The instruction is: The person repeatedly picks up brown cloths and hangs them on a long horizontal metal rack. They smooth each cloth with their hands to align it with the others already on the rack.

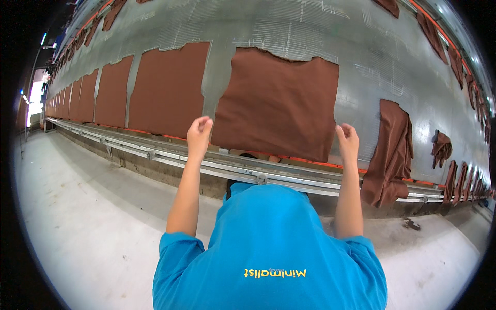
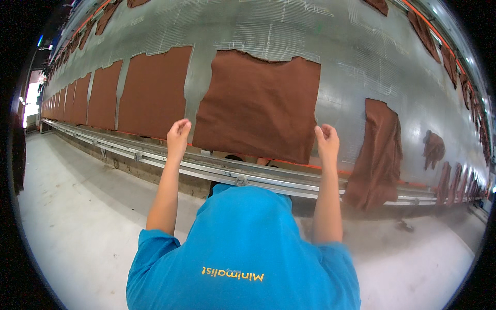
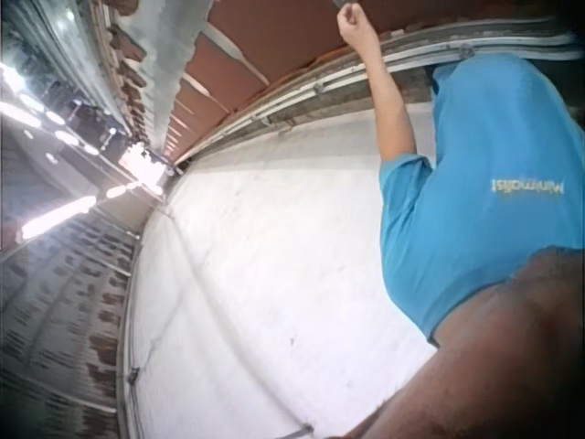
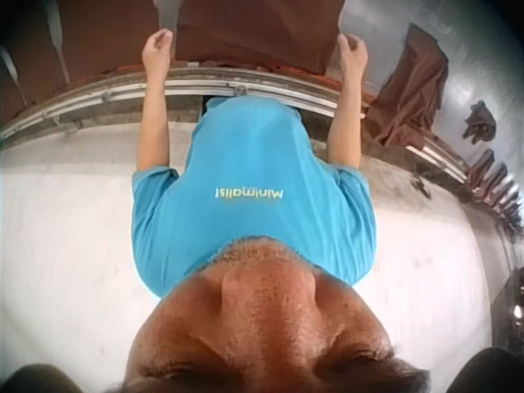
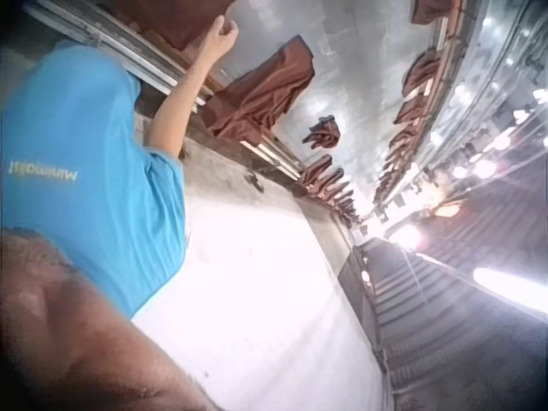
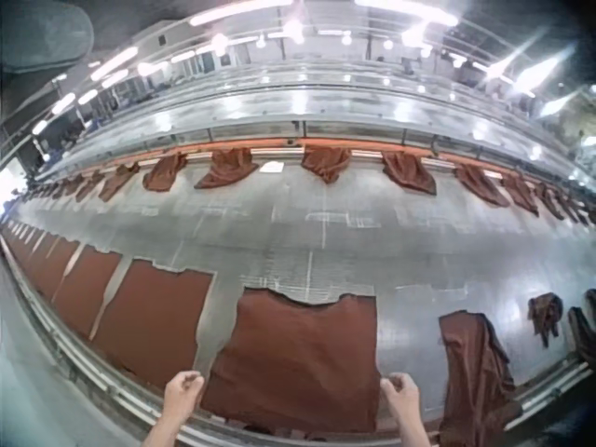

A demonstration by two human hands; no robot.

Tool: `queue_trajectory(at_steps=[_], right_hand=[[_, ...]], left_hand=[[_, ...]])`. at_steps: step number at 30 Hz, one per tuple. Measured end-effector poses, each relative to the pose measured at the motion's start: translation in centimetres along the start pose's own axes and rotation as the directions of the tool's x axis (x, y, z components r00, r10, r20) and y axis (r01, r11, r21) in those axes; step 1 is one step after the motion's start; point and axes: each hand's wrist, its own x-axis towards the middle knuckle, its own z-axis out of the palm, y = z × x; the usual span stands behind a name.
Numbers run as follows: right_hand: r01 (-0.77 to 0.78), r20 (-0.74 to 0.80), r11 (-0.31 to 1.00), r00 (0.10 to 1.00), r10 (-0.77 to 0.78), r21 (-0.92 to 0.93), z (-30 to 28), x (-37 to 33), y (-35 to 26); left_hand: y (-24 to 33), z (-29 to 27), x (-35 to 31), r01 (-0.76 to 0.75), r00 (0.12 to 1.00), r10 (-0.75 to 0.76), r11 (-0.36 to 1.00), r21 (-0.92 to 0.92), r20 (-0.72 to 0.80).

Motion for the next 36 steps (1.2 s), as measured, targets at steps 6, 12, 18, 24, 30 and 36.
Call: queue_trajectory(at_steps=[6, 12, 18, 24, 30, 36], right_hand=[[-0.101, -0.036, 0.940, 0.995, 0.094, -0.325, 4.5, 3.6, -2.2], [-0.086, 0.017, 0.847, 0.994, 0.111, -0.525, 4.4, 5.1, -2.1], [-0.168, 0.010, 0.976, 0.986, 0.169, 0.138, 5.8, 4.7, -4.4], [-0.276, 0.151, 0.878, 0.960, 0.235, 0.390, 6.4, 6.0, -6.2], [-0.239, 0.139, 0.793, 0.971, 0.194, 0.560, 2.3, 4.5, -11.0], [0.015, -0.019, 0.753, 1.000, -0.004, 0.658, 2.6, 7.0, -14.0]], left_hand=[[-0.3, 4.8, 9.5, 0.027, 0.998, -0.014, 0.975, 0.221, -0.060], [2.2, 7.8, 10.9, 0.033, 0.985, -0.112, 0.862, 0.506, 0.128], [-0.4, 9.1, 11.9, 0.050, 0.998, -0.054, 0.995, 0.087, 0.038], [2.5, 9.9, 14.0, 0.195, 0.975, -0.177, 0.970, -0.141, 0.136], [8.1, 4.9, 13.4, 0.291, 0.949, -0.181, 0.823, -0.488, 0.260], [12.8, 4.7, 15.0, 0.030, 0.995, 0.037, 0.772, -0.634, 0.092]])
